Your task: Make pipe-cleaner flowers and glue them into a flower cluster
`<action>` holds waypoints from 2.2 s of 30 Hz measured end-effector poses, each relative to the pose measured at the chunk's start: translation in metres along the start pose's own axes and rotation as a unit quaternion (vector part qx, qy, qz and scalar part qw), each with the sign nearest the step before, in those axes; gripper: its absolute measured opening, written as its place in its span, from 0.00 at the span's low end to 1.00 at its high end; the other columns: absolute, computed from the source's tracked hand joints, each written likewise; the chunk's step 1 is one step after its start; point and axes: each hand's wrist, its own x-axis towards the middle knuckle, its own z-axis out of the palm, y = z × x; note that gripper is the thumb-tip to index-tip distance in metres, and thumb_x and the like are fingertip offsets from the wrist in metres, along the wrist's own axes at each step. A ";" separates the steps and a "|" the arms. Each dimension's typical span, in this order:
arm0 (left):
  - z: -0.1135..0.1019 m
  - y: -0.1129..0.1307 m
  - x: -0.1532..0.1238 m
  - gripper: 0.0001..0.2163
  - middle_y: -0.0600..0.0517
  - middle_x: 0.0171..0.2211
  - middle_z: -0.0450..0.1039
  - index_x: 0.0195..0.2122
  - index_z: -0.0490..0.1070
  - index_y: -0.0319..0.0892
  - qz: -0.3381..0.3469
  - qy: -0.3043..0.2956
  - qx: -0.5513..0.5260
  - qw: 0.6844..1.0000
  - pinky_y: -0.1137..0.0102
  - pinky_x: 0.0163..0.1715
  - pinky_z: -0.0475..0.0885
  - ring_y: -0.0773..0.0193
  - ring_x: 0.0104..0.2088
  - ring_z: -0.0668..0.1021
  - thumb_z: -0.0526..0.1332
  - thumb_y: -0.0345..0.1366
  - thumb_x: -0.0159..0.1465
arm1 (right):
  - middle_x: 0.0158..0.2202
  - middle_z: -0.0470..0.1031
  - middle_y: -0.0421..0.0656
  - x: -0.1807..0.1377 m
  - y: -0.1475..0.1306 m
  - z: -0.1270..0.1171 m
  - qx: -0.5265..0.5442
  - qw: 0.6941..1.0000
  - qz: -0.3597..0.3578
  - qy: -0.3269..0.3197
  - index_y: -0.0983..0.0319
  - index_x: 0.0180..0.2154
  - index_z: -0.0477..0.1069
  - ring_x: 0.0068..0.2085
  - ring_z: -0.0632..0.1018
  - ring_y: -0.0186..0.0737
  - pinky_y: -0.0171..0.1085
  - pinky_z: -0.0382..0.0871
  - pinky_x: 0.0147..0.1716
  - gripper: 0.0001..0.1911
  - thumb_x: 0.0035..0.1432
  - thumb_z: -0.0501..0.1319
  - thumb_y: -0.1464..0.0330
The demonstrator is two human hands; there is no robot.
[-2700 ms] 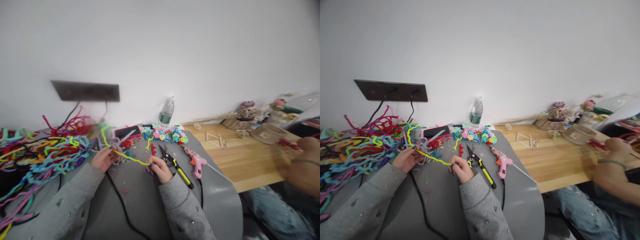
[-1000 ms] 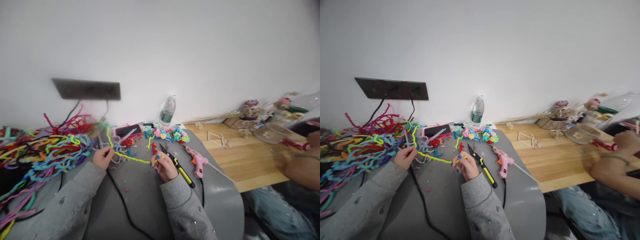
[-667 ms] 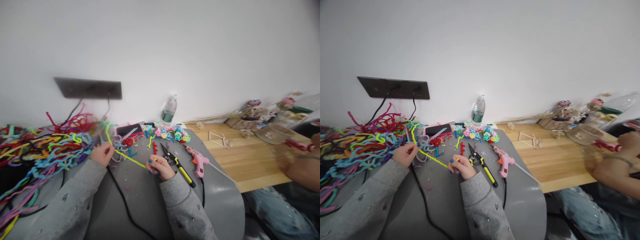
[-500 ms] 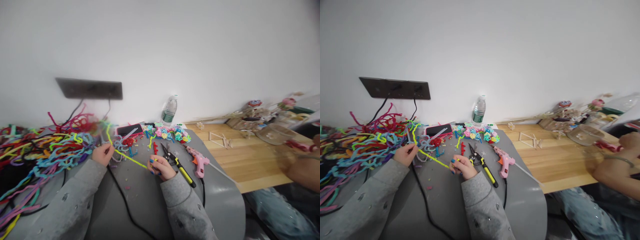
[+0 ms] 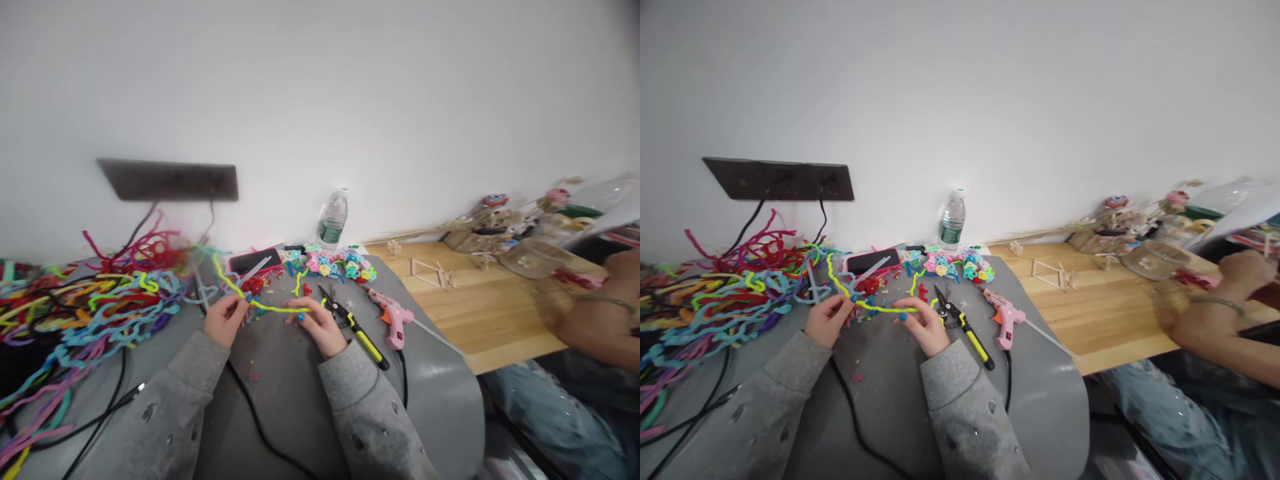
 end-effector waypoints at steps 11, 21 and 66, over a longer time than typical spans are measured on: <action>0.036 0.015 -0.016 0.14 0.58 0.11 0.57 0.14 0.59 0.43 -0.013 -0.095 -0.009 0.995 0.74 0.15 0.57 0.70 0.14 0.63 0.56 0.44 0.52 | 0.24 0.70 0.40 0.000 -0.001 0.006 -0.056 0.997 0.006 -0.046 0.63 0.29 0.70 0.23 0.69 0.31 0.32 0.67 0.23 0.14 0.52 0.61 0.58; 0.042 0.014 -0.018 0.18 0.60 0.11 0.54 0.15 0.57 0.43 -0.103 -0.143 -0.144 0.974 0.75 0.13 0.56 0.72 0.12 0.61 0.60 0.50 0.49 | 0.22 0.66 0.37 -0.002 -0.002 0.004 -0.027 0.999 0.013 -0.035 0.63 0.28 0.68 0.21 0.68 0.30 0.31 0.63 0.22 0.17 0.47 0.65 0.56; 0.041 0.002 -0.020 0.17 0.61 0.13 0.53 0.21 0.61 0.41 -0.150 -0.243 -0.197 0.938 0.77 0.14 0.51 0.74 0.14 0.57 0.59 0.50 0.53 | 0.21 0.63 0.36 -0.003 -0.001 0.005 -0.048 0.998 0.006 -0.035 0.63 0.27 0.63 0.21 0.65 0.29 0.30 0.60 0.20 0.17 0.50 0.62 0.55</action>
